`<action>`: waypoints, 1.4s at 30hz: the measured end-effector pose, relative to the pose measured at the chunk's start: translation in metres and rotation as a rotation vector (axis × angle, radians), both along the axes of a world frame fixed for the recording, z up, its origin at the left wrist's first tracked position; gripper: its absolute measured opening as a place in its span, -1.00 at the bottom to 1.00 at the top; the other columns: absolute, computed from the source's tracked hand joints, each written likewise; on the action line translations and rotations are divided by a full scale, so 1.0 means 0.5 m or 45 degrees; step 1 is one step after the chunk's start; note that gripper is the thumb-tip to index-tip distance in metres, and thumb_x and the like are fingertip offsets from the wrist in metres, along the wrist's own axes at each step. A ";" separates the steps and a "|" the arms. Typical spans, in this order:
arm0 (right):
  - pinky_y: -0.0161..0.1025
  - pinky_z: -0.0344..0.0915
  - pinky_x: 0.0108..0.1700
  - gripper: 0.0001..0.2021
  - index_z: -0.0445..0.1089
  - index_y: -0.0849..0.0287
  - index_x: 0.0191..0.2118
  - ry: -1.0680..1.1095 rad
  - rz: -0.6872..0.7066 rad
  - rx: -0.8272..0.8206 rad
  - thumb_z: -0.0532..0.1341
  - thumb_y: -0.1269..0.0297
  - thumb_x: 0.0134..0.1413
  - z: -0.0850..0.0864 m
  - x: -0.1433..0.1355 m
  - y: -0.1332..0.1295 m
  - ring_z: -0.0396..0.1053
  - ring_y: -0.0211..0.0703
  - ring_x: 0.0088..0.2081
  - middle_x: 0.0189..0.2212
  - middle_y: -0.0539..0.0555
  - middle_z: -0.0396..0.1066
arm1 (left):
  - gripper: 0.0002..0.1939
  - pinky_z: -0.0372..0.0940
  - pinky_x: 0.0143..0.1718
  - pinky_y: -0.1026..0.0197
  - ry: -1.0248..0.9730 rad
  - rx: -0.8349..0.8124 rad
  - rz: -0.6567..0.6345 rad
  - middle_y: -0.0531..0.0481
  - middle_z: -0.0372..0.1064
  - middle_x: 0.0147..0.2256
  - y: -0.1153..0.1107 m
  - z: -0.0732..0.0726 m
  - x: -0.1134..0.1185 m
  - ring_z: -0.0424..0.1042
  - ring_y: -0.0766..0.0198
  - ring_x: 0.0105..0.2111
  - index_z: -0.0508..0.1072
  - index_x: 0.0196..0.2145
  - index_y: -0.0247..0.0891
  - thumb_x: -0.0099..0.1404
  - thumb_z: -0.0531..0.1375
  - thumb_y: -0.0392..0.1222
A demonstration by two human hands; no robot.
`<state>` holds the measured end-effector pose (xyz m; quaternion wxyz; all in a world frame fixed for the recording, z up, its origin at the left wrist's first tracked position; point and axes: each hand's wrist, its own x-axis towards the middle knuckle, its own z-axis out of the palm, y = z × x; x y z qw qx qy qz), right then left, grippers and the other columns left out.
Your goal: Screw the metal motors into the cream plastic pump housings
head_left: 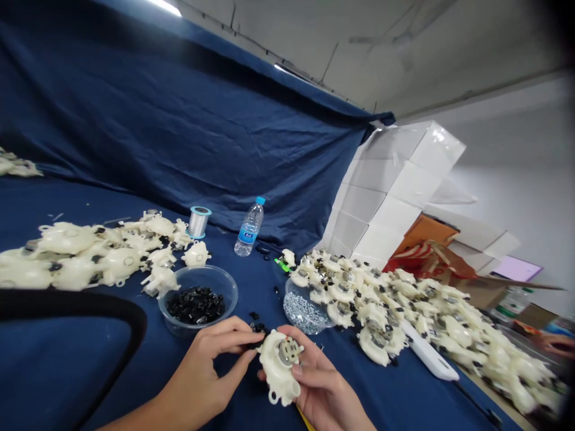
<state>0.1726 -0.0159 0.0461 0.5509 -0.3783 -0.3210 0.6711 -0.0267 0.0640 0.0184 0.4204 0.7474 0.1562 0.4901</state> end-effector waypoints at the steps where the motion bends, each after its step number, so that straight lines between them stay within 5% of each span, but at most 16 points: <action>1: -0.12 0.46 -0.04 -0.42 0.46 0.11 0.05 -0.001 0.001 -0.007 0.52 0.41 -0.19 -0.002 0.001 -0.003 0.60 0.12 -0.13 -0.11 0.11 0.58 | -0.71 0.53 -0.23 0.24 0.019 -0.004 -0.009 -0.01 0.50 -0.24 0.000 -0.001 0.000 0.55 0.27 -0.25 0.59 -0.01 -0.05 0.42 0.14 -0.25; 12: -0.22 0.45 -0.12 -0.33 0.43 0.09 0.04 -0.152 -0.067 0.076 0.60 0.36 -0.28 -0.028 -0.006 -0.015 0.55 -0.11 -0.22 -0.21 0.04 0.55 | -0.80 0.50 -0.08 0.29 0.093 -0.099 0.063 0.05 0.55 -0.15 -0.004 -0.024 0.000 0.58 0.28 -0.16 0.50 -0.01 -0.07 0.48 0.14 -0.12; 18: -0.06 0.31 0.21 -0.24 0.31 0.11 0.18 0.027 0.049 0.174 0.57 0.41 -0.17 -0.013 -0.025 -0.026 0.45 -0.01 0.12 0.08 0.14 0.49 | -0.79 0.42 -0.06 0.35 0.147 -0.090 0.061 0.09 0.54 -0.09 -0.020 -0.006 -0.008 0.55 0.31 -0.13 0.47 -0.01 -0.02 0.53 0.07 -0.07; 24: -0.04 0.34 0.19 -0.26 0.22 0.11 0.24 0.126 0.180 0.350 0.51 0.40 -0.03 -0.029 -0.030 -0.020 0.41 0.00 0.17 0.16 0.20 0.42 | -0.75 0.38 -0.06 0.36 0.186 -0.096 0.084 0.10 0.53 -0.06 -0.018 -0.013 -0.012 0.53 0.34 -0.12 0.41 0.04 0.00 0.56 0.00 -0.04; 29: -0.22 0.44 -0.06 -0.28 0.16 0.09 0.13 -0.102 0.116 0.228 0.53 0.38 -0.08 -0.025 -0.029 -0.017 0.59 -0.04 -0.12 -0.01 0.14 0.49 | -0.74 0.37 -0.06 0.32 0.227 -0.094 0.103 0.08 0.54 -0.07 -0.018 -0.017 -0.009 0.52 0.32 -0.14 0.43 0.02 -0.03 0.55 0.00 -0.03; 35: -0.35 0.39 -0.24 -0.18 0.21 0.02 0.07 -0.287 0.128 0.205 0.57 0.50 -0.34 -0.041 -0.024 -0.017 0.52 -0.23 -0.28 -0.16 -0.03 0.49 | -0.78 0.34 -0.01 0.29 0.254 -0.053 0.105 0.11 0.52 -0.07 -0.021 -0.023 -0.011 0.51 0.30 -0.10 0.43 0.00 0.01 0.54 0.02 -0.07; 39: -0.38 0.32 -0.25 -0.25 0.35 0.02 0.01 -0.469 0.120 0.111 0.58 0.48 -0.40 -0.031 -0.038 -0.028 0.44 -0.27 -0.29 -0.23 -0.09 0.46 | -0.78 0.32 0.02 0.30 0.232 0.002 0.086 0.15 0.48 -0.11 -0.022 -0.021 -0.012 0.48 0.33 -0.08 0.41 -0.02 0.05 0.54 0.00 -0.15; 42: -0.31 0.31 -0.17 -0.33 0.49 0.02 -0.10 -0.895 -0.041 0.287 0.63 0.35 -0.51 -0.021 -0.051 -0.033 0.44 -0.14 -0.21 -0.21 -0.05 0.45 | -0.78 0.31 0.01 0.31 0.186 0.029 0.086 0.15 0.44 -0.11 -0.022 -0.016 -0.011 0.47 0.35 -0.08 0.40 -0.04 0.04 0.54 -0.02 -0.18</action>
